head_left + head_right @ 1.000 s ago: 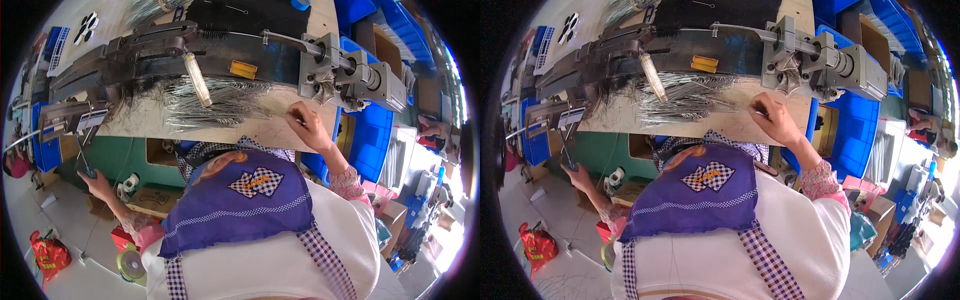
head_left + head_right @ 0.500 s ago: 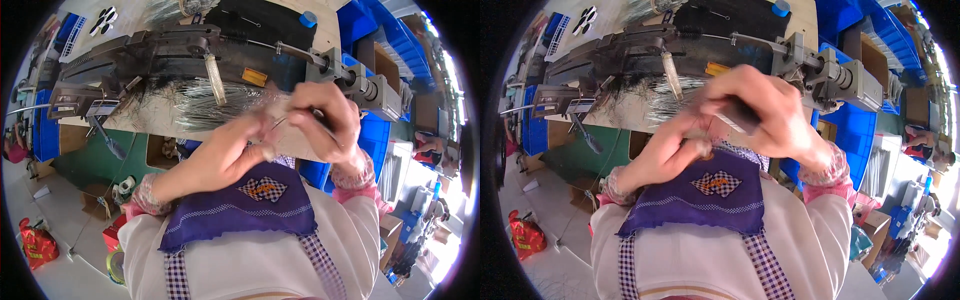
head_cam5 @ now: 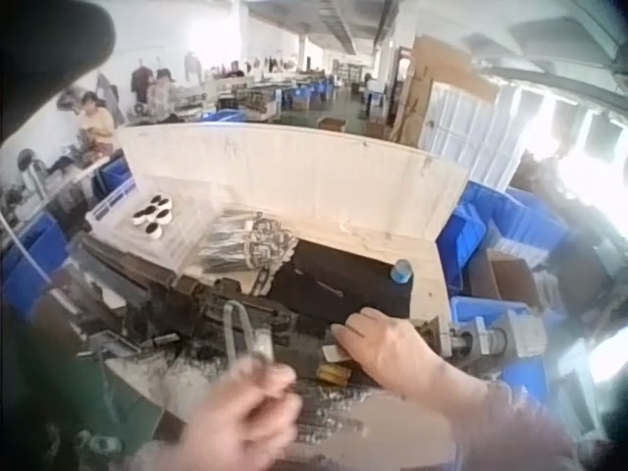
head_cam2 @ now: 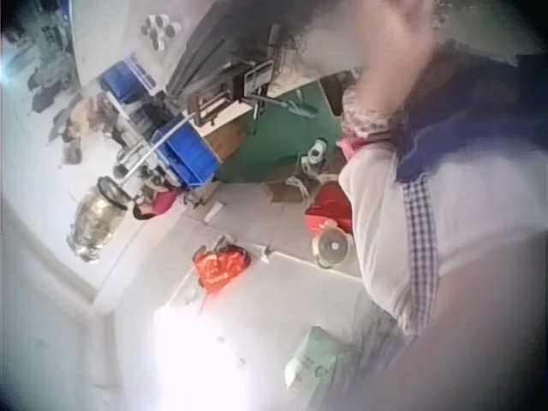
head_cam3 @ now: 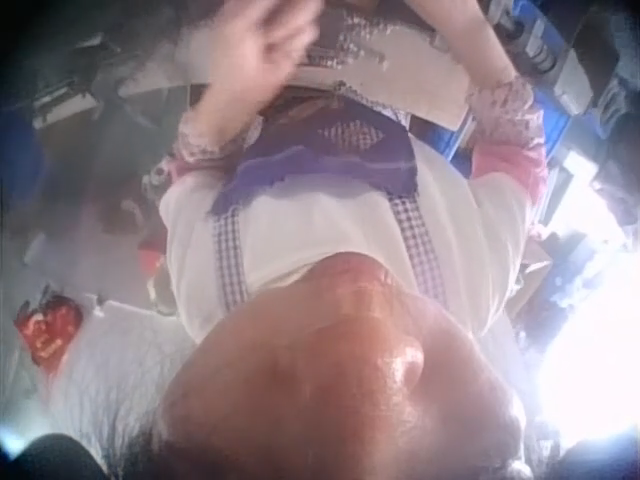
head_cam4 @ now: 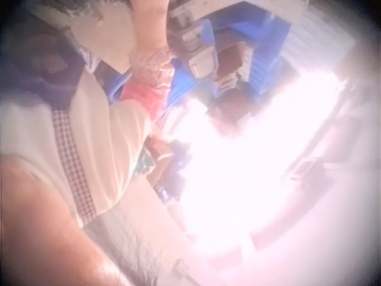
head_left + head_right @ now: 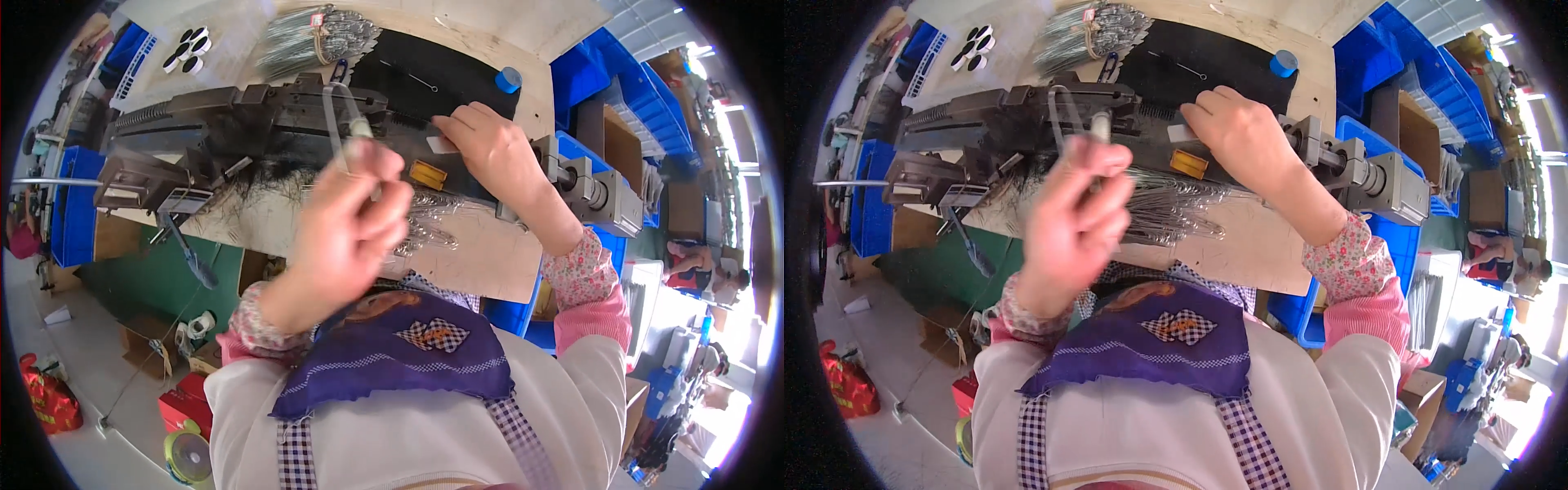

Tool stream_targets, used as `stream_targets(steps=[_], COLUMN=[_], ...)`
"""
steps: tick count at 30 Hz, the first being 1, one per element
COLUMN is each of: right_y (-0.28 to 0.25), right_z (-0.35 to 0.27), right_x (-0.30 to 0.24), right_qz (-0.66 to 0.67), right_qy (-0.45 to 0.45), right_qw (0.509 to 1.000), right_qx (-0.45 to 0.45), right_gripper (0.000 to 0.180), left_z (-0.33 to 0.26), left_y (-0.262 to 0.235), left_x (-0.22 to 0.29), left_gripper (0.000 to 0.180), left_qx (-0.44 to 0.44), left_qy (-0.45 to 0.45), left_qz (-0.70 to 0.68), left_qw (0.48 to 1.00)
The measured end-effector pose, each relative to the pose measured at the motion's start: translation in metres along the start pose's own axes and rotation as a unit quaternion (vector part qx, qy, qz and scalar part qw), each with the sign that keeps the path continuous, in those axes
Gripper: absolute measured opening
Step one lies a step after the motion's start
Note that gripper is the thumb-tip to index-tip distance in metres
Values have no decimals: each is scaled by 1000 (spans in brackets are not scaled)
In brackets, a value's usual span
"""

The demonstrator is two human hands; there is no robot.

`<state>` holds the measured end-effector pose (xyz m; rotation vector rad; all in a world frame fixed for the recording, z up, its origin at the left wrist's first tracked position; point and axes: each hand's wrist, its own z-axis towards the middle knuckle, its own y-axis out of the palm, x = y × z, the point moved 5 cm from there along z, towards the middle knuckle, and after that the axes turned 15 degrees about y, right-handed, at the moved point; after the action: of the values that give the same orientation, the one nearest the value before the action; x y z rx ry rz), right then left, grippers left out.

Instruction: Manually assembling and crimping wire brush components using a workshop machine.

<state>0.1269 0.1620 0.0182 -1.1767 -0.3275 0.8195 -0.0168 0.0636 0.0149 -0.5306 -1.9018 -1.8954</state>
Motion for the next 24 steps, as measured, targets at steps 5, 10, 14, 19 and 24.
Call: stream_targets(steps=[5, 10, 14, 19, 24], right_y=[-4, 43, 91, -5, 6], right_z=[-2, 78, 110, 42, 23], right_x=[3, 49, 97, 38, 15], right_qz=[39, 4, -126, 138, 29], right_qy=[0, 100, 104, 59, -102], right_qw=[999, 987, 958, 972, 994], right_qx=[3, -124, -236, -181, 3], right_gripper=[17, 16, 23, 20, 12], left_z=[-18, -3, 86, 107, 85], left_y=[-75, -31, -32, -42, -3], left_x=[61, 19, -61, -57, -10], left_gripper=[22, 16, 26, 24, 1], left_qx=[34, -236, -257, -232, -287], left_qy=[103, 121, 55, 63, 335], left_qz=[-185, 636, 601, 593, 824], left_qw=[977, 725, 755, 768, 355])
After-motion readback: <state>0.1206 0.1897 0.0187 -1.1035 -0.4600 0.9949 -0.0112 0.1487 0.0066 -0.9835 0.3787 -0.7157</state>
